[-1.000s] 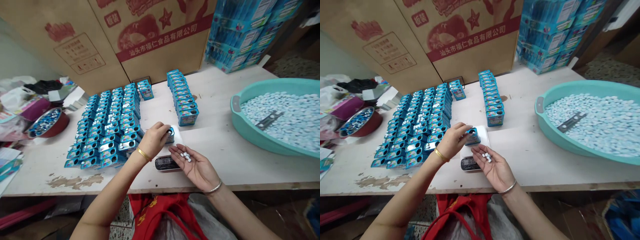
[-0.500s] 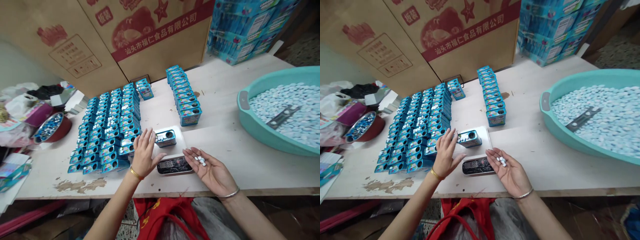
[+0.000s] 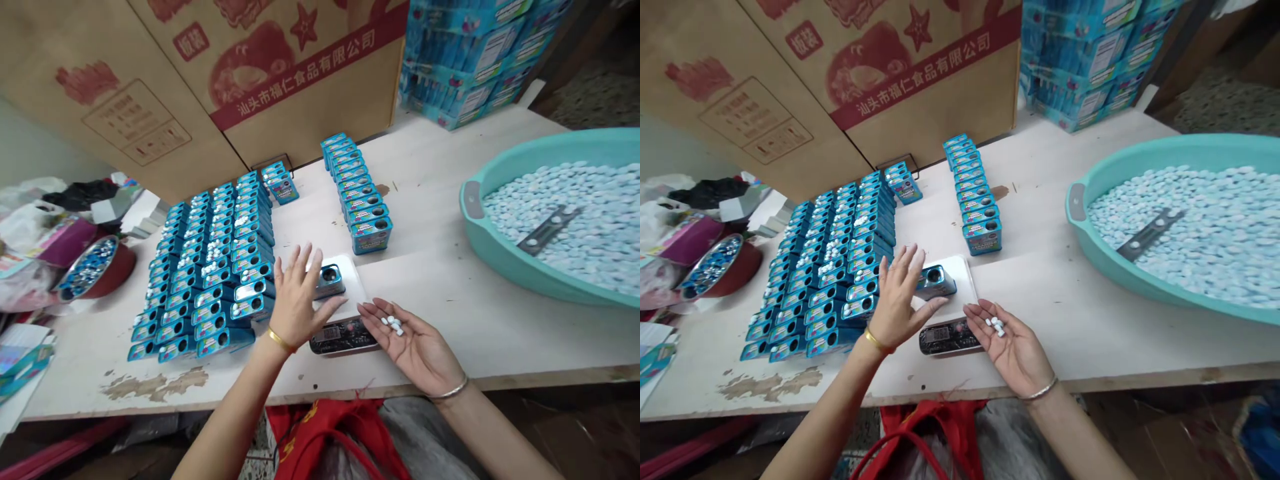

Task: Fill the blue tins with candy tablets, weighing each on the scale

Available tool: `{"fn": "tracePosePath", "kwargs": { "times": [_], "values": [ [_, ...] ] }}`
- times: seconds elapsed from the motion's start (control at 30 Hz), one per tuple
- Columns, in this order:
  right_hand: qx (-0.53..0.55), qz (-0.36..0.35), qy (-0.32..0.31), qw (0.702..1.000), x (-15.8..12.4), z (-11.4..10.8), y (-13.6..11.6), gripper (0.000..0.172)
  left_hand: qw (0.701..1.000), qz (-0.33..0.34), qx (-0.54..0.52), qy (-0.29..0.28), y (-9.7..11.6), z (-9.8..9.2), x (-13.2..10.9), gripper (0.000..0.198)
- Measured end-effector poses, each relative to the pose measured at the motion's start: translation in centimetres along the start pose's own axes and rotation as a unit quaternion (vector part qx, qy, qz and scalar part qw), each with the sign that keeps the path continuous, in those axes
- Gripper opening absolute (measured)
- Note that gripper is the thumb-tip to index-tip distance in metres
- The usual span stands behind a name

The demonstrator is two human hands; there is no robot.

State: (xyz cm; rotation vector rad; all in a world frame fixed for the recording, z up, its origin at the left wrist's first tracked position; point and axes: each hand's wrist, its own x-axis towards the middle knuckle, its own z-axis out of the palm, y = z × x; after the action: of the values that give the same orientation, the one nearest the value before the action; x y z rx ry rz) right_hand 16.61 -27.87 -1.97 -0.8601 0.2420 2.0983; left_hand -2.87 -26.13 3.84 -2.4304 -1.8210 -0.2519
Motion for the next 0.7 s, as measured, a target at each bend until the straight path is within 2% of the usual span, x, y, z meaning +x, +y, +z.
{"fn": "tracePosePath", "kwargs": {
  "times": [0.1,0.17,0.23,0.33,0.4,0.5,0.6,0.67,0.7],
  "values": [
    [0.007,-0.012,0.008,1.0,0.5,-0.9,-0.5,0.02,0.998,0.024,-0.019,-0.05,-0.6,-0.9,1.0,0.04],
    [0.014,-0.022,0.008,1.0,0.9,-1.3,-0.7,0.02,0.998,0.05,-0.025,-0.036,-0.1,-1.1,2.5,0.033],
    [0.021,-0.032,0.003,0.999,1.3,-1.6,-0.9,0.019,0.997,0.072,-0.039,0.005,1.0,-0.8,4.5,0.035],
    [0.03,-0.04,0.004,0.999,1.6,-2.0,-1.2,0.019,0.994,0.091,-0.057,0.031,3.0,0.9,7.8,0.036],
    [0.034,-0.037,0.011,0.999,1.6,-2.2,-1.3,0.019,0.994,0.095,-0.047,0.015,4.0,2.5,9.3,0.036],
    [0.039,-0.027,0.022,0.999,1.7,-2.5,-1.5,0.02,0.995,0.093,-0.024,-0.017,4.6,4.5,10.2,0.037],
    [0.05,-0.014,0.032,0.998,1.8,-2.5,-1.7,0.02,0.993,0.116,-0.036,0.003,3.5,5.2,10.9,0.05],
    [0.059,-0.001,0.041,0.997,2.0,-2.4,-2.0,0.021,0.992,0.104,-0.055,0.045,1.0,5.0,12.3,0.058],
    [0.063,0.007,0.046,0.997,2.1,-2.4,-2.1,0.021,0.994,0.072,-0.052,0.066,-0.7,4.8,13.4,0.058]
  ]
}}
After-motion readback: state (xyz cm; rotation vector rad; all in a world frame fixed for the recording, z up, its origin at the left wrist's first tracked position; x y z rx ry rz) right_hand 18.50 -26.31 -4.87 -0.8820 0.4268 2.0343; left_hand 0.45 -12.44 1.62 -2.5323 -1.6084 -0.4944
